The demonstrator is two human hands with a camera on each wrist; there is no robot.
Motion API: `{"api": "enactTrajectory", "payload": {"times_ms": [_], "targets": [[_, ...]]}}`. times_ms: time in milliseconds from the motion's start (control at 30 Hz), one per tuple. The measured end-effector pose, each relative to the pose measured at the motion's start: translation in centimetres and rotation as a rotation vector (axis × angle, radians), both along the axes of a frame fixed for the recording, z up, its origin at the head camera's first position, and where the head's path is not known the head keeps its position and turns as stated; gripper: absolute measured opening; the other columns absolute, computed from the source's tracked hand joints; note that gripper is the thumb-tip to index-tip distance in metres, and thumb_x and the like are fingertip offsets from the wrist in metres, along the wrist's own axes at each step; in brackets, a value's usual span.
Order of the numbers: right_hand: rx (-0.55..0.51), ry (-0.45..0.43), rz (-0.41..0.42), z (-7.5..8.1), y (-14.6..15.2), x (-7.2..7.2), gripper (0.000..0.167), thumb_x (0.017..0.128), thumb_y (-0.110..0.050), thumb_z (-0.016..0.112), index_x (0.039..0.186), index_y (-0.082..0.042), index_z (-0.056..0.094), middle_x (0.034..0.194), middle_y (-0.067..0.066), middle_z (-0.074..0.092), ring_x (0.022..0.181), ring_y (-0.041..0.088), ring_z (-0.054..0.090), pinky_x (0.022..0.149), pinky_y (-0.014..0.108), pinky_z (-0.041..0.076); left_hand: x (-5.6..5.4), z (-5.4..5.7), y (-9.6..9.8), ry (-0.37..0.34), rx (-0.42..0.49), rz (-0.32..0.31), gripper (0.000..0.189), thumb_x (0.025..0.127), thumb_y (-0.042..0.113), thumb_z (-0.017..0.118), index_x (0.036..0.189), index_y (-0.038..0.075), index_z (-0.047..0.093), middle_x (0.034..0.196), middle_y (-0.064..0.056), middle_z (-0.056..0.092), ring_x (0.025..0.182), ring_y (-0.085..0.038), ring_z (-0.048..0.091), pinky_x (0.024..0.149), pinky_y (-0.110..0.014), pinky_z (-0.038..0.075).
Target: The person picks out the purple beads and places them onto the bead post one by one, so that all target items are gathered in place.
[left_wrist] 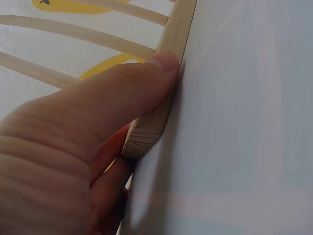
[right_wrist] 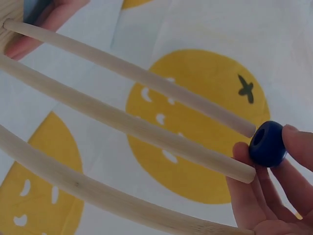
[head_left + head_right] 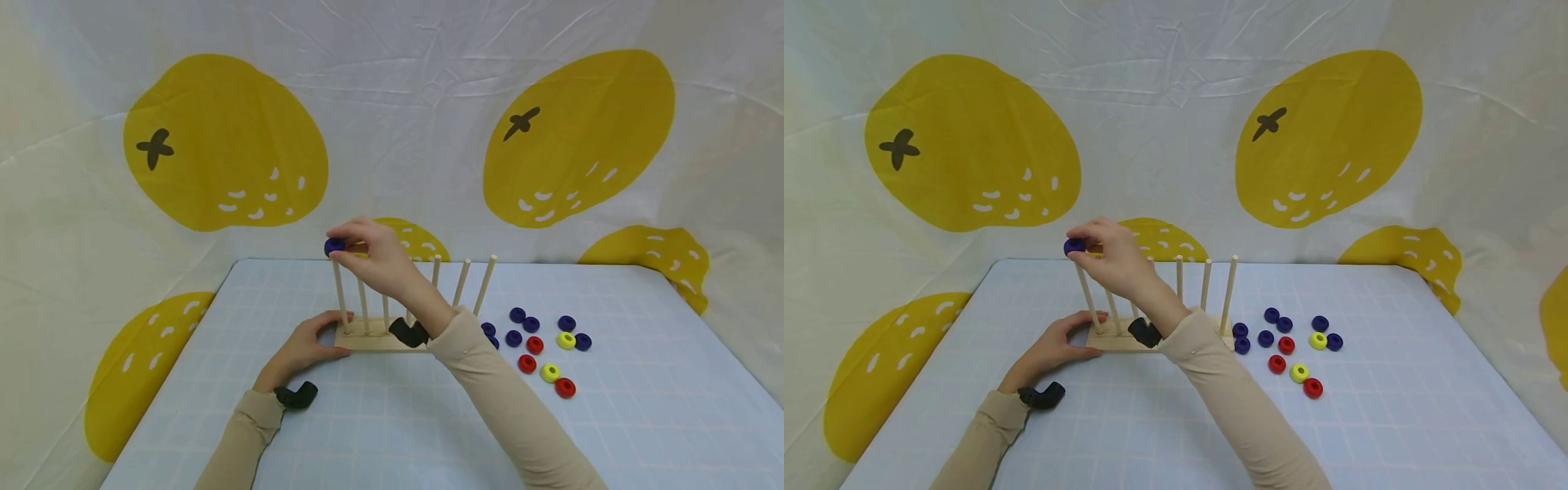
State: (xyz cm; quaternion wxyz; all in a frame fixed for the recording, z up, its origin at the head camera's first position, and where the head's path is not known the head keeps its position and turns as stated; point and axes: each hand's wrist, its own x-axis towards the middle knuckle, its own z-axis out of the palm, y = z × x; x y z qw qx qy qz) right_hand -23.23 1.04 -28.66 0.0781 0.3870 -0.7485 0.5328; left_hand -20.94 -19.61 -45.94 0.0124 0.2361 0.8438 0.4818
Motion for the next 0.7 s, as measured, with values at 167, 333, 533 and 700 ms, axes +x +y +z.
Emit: {"api": "enactTrajectory", "payload": {"times_ms": [167,333,533,700], "targets": [[0.063,0.011,-0.028,0.03,-0.08,0.05,0.026,0.092,-0.001,0.069,0.117,0.002,0.069,0.113,0.011,0.065,0.096,0.017,0.064,0.088,0.020,0.053,0.01,0.03,0.05,-0.003,0.000,0.002,0.056,0.077,0.009,0.086,0.128,0.005,0.063,0.137,-0.010,0.059,0.134,-0.028,0.046,0.114,-0.046,0.032],[0.123,0.017,-0.043,-0.05,-0.22,0.07,0.027,0.093,-0.004,0.069,0.119,0.001,0.069,0.116,0.010,0.066,0.098,0.018,0.065,0.090,0.021,0.053,0.15,0.22,0.05,-0.031,-0.001,0.016,0.056,0.078,0.009,0.086,0.128,0.006,0.063,0.137,-0.010,0.059,0.135,-0.029,0.045,0.114,-0.050,0.031],[0.173,0.042,-0.058,-0.07,-0.14,0.13,0.029,0.093,-0.004,0.068,0.121,0.002,0.067,0.119,0.012,0.066,0.100,0.020,0.065,0.091,0.022,0.053,0.06,0.10,0.00,-0.032,0.004,0.012,0.056,0.077,0.009,0.086,0.128,0.006,0.062,0.137,-0.010,0.059,0.135,-0.031,0.045,0.114,-0.053,0.031],[0.189,0.066,-0.062,-0.14,-0.03,0.05,0.029,0.093,-0.006,0.069,0.122,0.001,0.067,0.119,0.012,0.067,0.100,0.019,0.065,0.092,0.024,0.053,0.04,0.11,0.03,-0.042,0.014,0.007,0.056,0.077,0.010,0.086,0.128,0.007,0.063,0.138,-0.009,0.059,0.136,-0.029,0.045,0.114,-0.052,0.031]]}}
